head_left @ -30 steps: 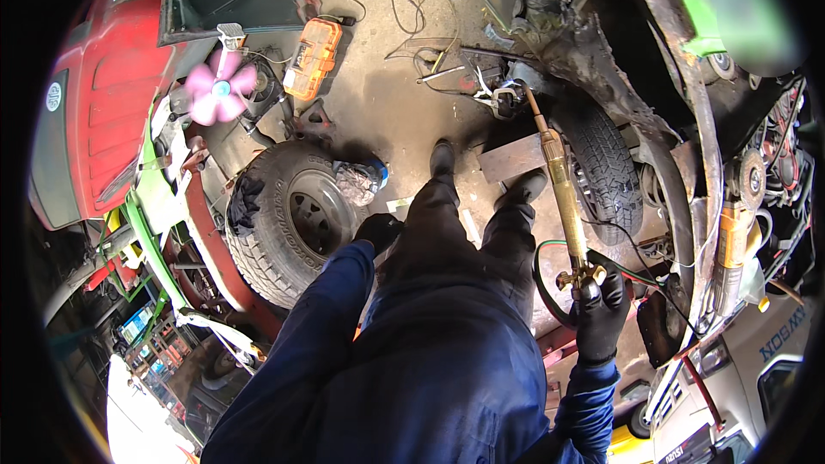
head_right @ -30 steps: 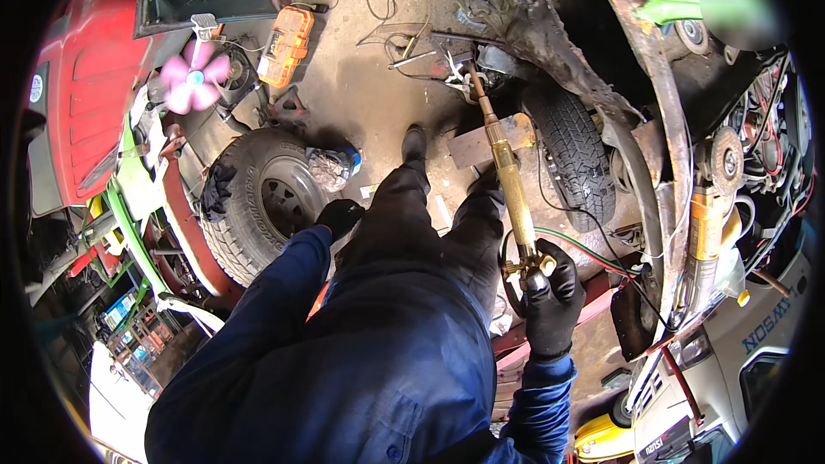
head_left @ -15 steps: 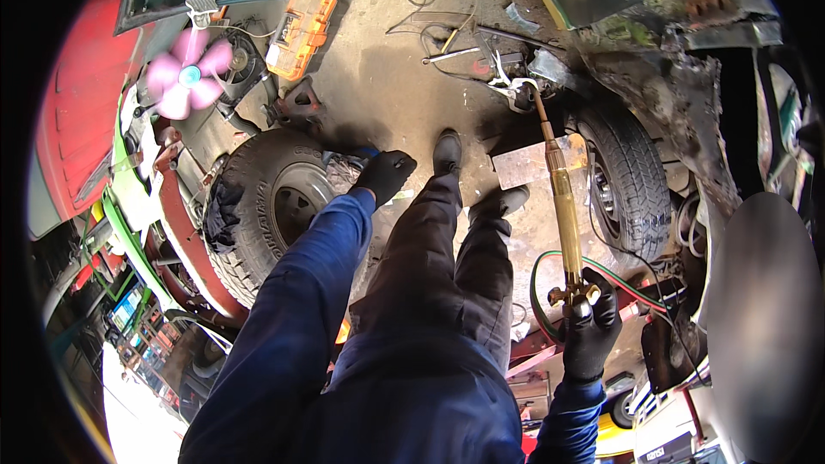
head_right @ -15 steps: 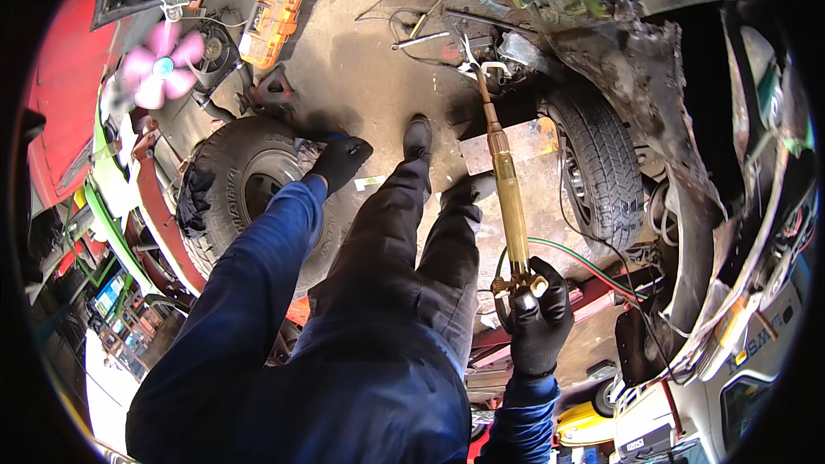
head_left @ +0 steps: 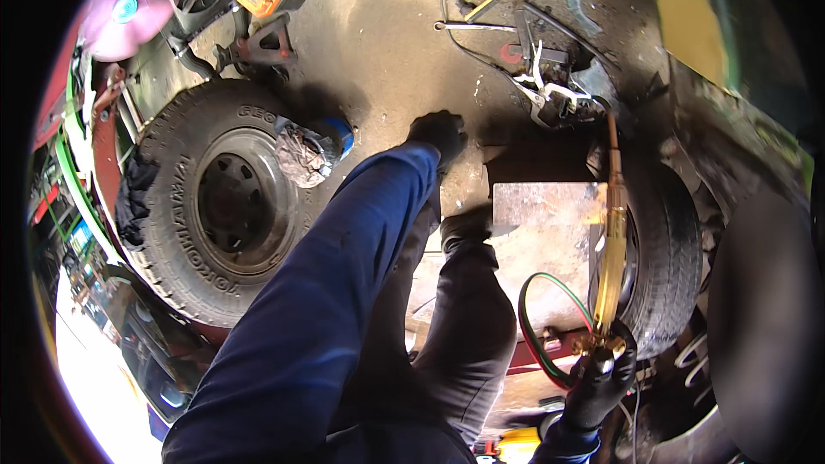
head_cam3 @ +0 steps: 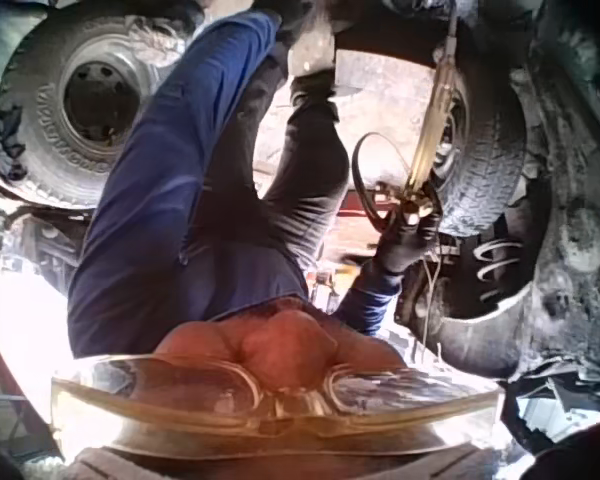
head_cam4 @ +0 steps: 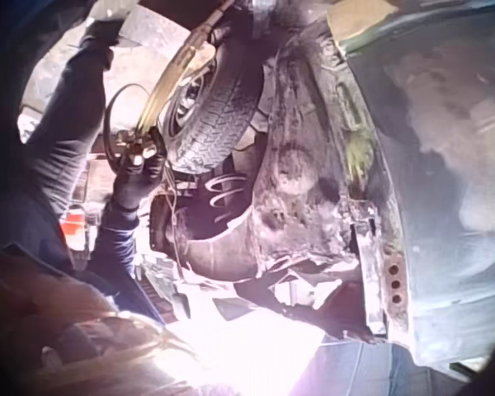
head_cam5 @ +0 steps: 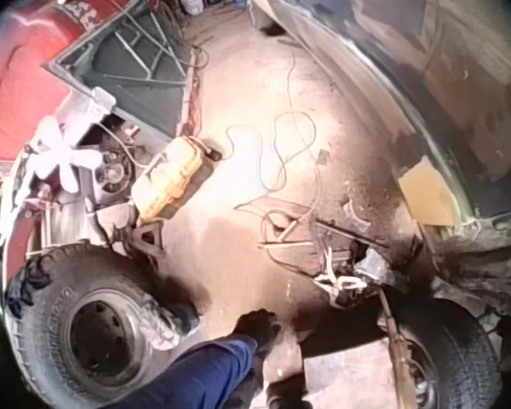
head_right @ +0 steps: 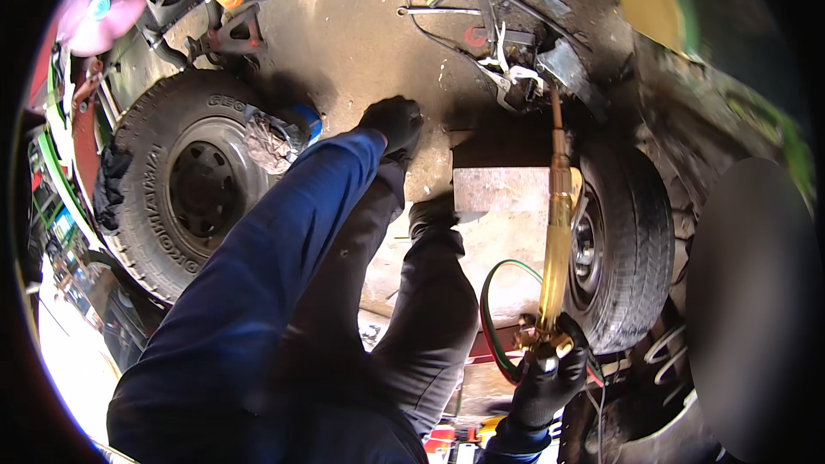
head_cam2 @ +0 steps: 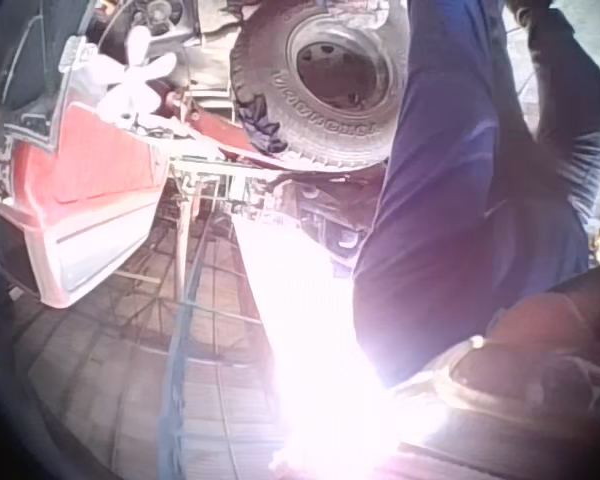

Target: The person uses a welding torch and filler rod to weld a damaged section of a green car's front frame. The person repeatedly applies heat and filler material to the joint, then uses a metal rod to inspect the weld area.

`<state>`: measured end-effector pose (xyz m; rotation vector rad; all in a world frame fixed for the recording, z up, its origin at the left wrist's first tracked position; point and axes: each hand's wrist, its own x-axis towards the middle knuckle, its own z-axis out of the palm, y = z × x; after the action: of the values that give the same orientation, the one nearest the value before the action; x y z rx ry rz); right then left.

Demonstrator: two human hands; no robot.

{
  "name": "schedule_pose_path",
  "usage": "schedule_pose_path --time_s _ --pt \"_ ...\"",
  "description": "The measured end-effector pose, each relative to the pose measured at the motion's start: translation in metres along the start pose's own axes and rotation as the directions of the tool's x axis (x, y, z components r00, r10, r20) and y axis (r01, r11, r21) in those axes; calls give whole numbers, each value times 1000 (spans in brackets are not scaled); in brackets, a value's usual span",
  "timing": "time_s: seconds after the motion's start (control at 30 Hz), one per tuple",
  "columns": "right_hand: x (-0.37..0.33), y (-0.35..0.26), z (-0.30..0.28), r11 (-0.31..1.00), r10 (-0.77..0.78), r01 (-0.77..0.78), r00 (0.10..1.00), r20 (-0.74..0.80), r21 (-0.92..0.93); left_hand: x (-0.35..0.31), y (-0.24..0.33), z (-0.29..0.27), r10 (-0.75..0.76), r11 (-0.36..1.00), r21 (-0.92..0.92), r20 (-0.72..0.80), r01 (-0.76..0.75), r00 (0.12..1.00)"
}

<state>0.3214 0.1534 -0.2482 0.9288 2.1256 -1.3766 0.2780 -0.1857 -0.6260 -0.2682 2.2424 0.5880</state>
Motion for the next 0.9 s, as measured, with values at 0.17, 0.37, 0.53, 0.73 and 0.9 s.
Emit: schedule_pose_path --time_s 0.17,0.37,0.53,0.73,0.9 --pt "35 28 15 993 -86 84 996 -34 -80 100 -17 -6 -170 984 20 -185 177 968" --pt "70 40 22 958 -164 145 985 -56 -248 214 -43 -6 -240 966 -13 -427 259 872" --pt "92 41 31 952 -179 153 981 -77 -266 267 -66 4 -184 953 129 -478 276 859" --pt "102 41 41 951 -208 181 975 -83 -251 261 -72 29 8 867 441 -480 233 877" --pt "75 17 40 966 -210 201 977 -42 -165 185 -58 61 -18 998 45 -360 36 933"
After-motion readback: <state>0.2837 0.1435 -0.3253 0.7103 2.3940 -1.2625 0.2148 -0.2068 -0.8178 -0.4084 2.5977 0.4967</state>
